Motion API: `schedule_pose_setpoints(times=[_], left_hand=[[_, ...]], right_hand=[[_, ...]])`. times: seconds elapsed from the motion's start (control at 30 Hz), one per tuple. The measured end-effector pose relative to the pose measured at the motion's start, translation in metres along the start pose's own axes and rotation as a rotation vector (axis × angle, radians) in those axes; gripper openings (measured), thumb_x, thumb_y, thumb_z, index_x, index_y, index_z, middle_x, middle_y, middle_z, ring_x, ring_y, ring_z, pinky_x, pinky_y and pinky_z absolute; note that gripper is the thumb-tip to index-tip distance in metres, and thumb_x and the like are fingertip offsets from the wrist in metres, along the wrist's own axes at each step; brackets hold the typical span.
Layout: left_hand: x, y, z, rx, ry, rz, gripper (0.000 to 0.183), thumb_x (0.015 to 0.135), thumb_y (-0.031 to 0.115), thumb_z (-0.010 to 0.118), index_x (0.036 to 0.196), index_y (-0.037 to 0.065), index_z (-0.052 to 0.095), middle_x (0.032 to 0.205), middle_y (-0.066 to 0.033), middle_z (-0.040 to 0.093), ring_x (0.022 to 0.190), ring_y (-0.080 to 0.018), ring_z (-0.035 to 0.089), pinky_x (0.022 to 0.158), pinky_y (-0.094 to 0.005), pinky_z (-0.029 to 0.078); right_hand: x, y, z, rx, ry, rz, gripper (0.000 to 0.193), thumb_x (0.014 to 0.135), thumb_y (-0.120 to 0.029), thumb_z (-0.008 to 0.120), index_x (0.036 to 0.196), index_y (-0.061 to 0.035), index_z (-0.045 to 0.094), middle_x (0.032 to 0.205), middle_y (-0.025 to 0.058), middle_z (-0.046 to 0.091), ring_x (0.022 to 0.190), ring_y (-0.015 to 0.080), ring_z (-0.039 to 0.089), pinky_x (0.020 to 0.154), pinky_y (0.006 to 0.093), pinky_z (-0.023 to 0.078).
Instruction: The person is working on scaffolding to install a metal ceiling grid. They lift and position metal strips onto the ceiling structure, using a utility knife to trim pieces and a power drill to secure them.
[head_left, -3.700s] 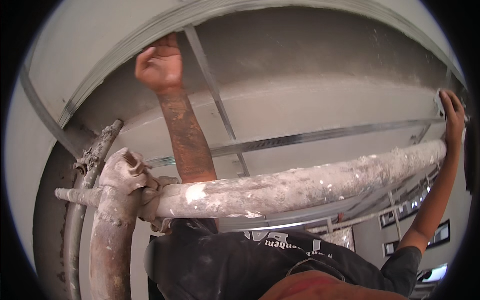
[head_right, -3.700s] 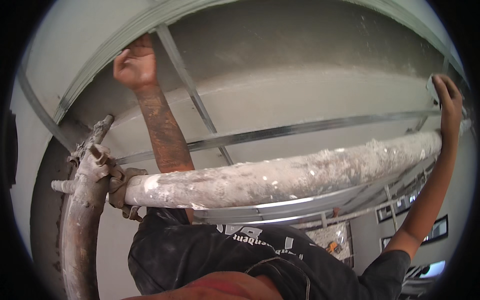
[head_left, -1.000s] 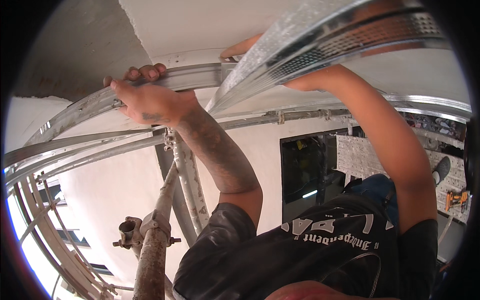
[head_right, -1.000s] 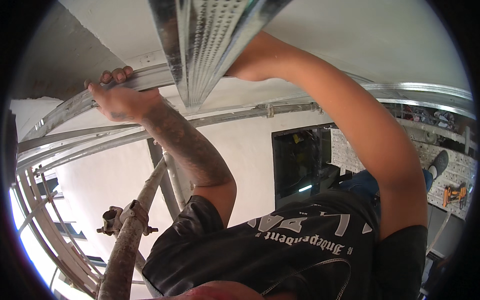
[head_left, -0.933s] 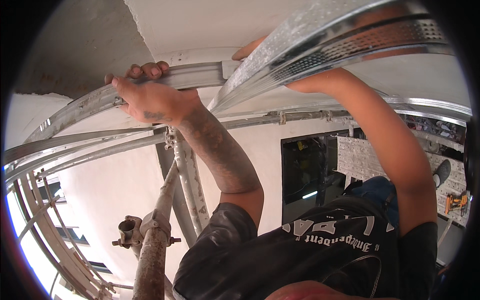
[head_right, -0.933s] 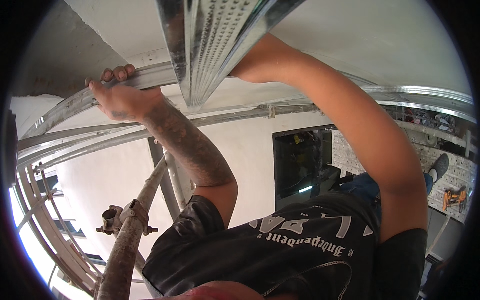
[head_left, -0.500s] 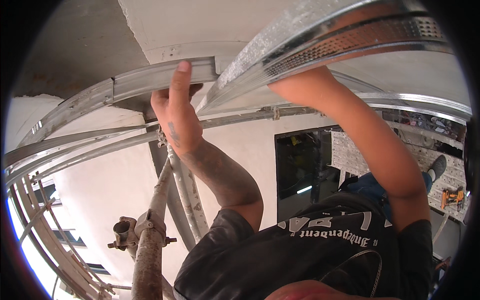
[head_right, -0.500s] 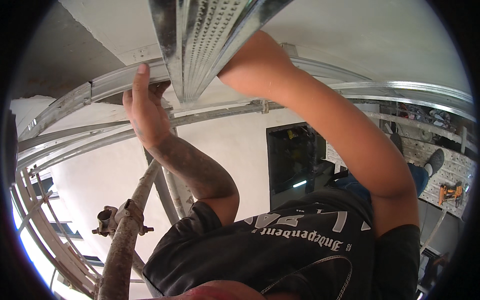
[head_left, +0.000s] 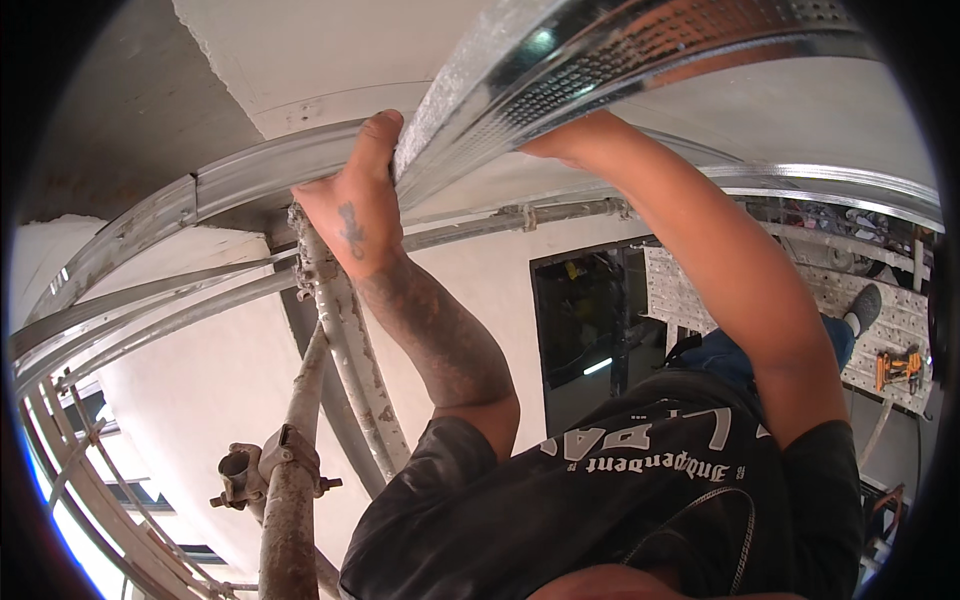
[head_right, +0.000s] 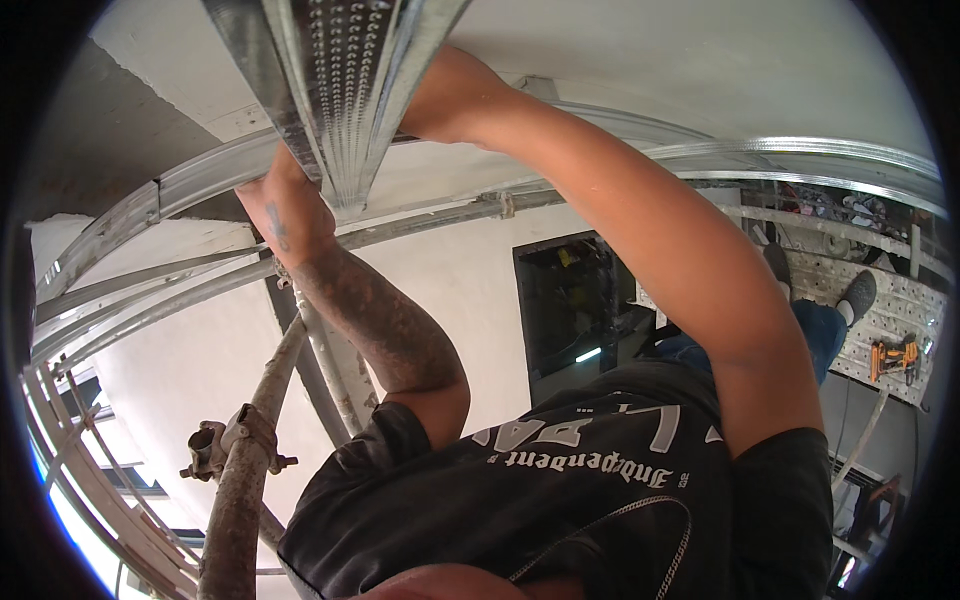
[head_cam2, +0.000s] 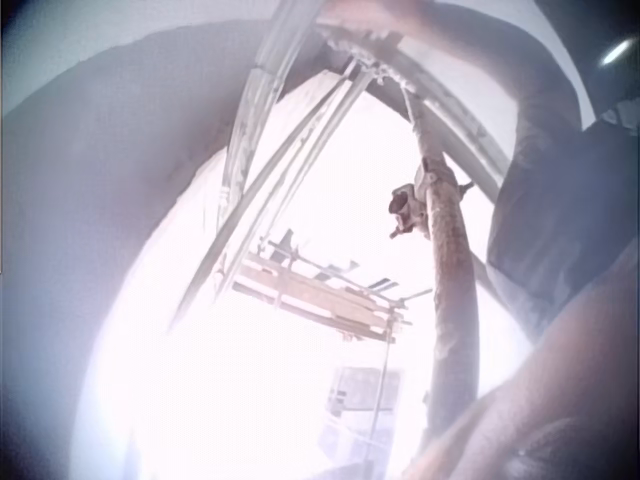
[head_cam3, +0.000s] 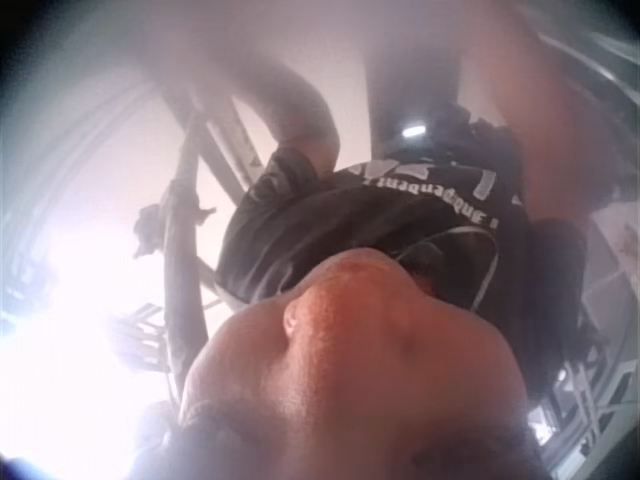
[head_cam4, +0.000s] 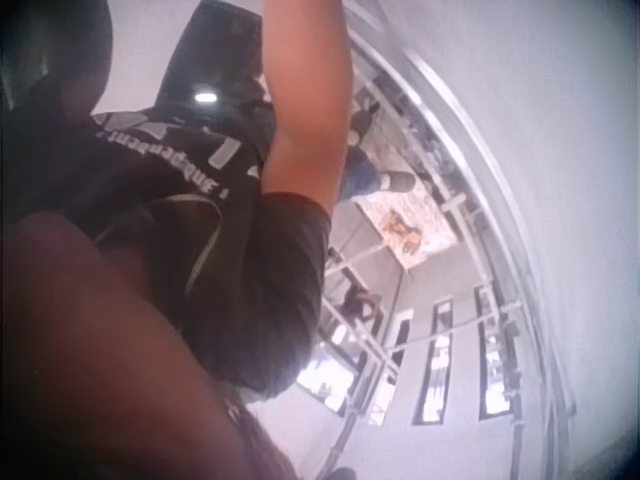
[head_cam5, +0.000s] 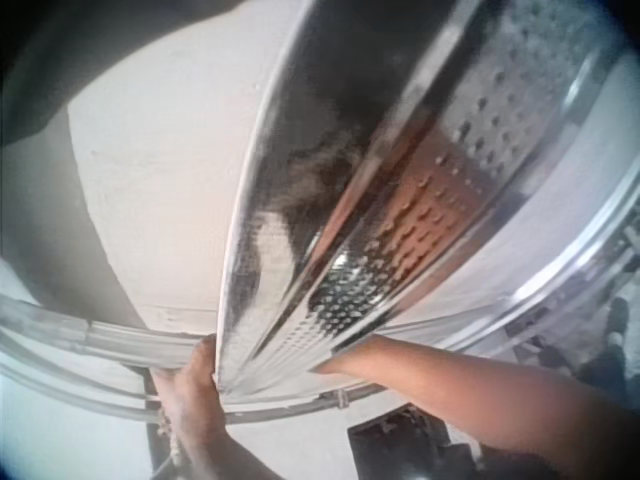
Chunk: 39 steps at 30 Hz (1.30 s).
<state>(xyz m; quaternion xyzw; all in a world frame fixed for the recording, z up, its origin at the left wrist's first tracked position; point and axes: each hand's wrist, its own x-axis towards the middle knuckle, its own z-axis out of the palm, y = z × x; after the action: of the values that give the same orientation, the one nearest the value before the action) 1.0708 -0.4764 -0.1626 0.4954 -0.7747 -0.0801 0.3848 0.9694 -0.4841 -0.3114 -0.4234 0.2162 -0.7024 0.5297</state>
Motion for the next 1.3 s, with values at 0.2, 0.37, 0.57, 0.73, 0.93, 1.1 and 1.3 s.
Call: schedule_pose_setpoints(times=[0.2,0.37,0.57,0.73,0.93,1.1,1.3], left_hand=[[0.001,-0.002,0.004,-0.028,0.005,0.045,0.02,0.075,-0.001,0.075,0.094,-0.004,0.069,0.088,-0.0067,0.069,0.08,-0.0183,0.062,0.079,-0.0328,0.051],[0.0,-0.007,0.004,-0.083,0.014,0.035,0.019,0.077,-0.004,0.073,0.096,-0.007,0.072,0.093,-0.0102,0.072,0.084,-0.0196,0.066,0.081,-0.0329,0.053],[0.003,-0.016,-0.001,-0.125,0.062,0.007,0.038,0.086,-0.001,0.074,0.123,-0.009,0.065,0.117,-0.0124,0.07,0.101,-0.0204,0.066,0.09,-0.0334,0.054],[0.004,-0.016,0.0,-0.096,0.02,0.049,0.034,0.087,-0.001,0.069,0.119,-0.013,0.065,0.111,-0.0145,0.07,0.091,-0.0207,0.068,0.081,-0.0344,0.057],[0.002,-0.014,-0.003,-0.086,0.025,-0.013,0.026,0.087,-0.002,0.069,0.112,-0.01,0.071,0.106,-0.0108,0.073,0.089,-0.0186,0.068,0.08,-0.0337,0.057],[0.002,-0.017,-0.004,-0.124,-0.018,0.037,0.024,0.087,-0.002,0.069,0.11,-0.01,0.071,0.105,-0.01,0.073,0.088,-0.0169,0.068,0.078,-0.0329,0.057],[0.006,-0.023,-0.005,-0.088,0.054,0.049,0.026,0.084,-0.003,0.063,0.106,-0.017,0.066,0.093,-0.0161,0.07,0.073,-0.0198,0.067,0.061,-0.0324,0.057]], right_hand=[[0.006,0.005,0.002,-0.107,0.025,-0.236,0.037,0.085,-0.031,0.078,0.107,-0.0011,0.073,0.1,0.0161,0.075,0.089,0.0295,0.069,0.082,0.0407,0.053],[0.012,0.015,0.002,-0.116,0.0,-0.147,0.036,0.088,-0.032,0.077,0.107,-0.0019,0.074,0.098,0.0138,0.075,0.088,0.0235,0.068,0.082,0.0377,0.053],[0.006,-0.003,-0.002,0.116,-0.123,-0.242,0.04,0.088,-0.023,0.08,0.119,0.0014,0.07,0.121,0.0208,0.071,0.113,0.0307,0.064,0.099,0.0402,0.048],[0.027,0.006,0.002,0.321,-0.33,-0.412,0.039,0.092,-0.02,0.077,0.123,0.0019,0.068,0.124,0.019,0.07,0.117,0.0279,0.062,0.101,0.0386,0.046],[0.026,0.006,0.006,0.186,-0.208,-0.406,0.037,0.092,-0.019,0.076,0.123,0.0008,0.069,0.122,0.019,0.071,0.115,0.0281,0.063,0.099,0.0393,0.047],[0.02,0.001,-0.001,0.179,-0.225,-0.428,0.035,0.093,-0.02,0.075,0.121,0.0007,0.07,0.121,0.0203,0.071,0.114,0.0293,0.064,0.099,0.0398,0.047],[0.029,0.008,0.005,0.438,-0.453,-0.412,0.039,0.094,-0.023,0.073,0.123,0.004,0.069,0.122,0.0211,0.071,0.113,0.0276,0.064,0.097,0.0388,0.048]])
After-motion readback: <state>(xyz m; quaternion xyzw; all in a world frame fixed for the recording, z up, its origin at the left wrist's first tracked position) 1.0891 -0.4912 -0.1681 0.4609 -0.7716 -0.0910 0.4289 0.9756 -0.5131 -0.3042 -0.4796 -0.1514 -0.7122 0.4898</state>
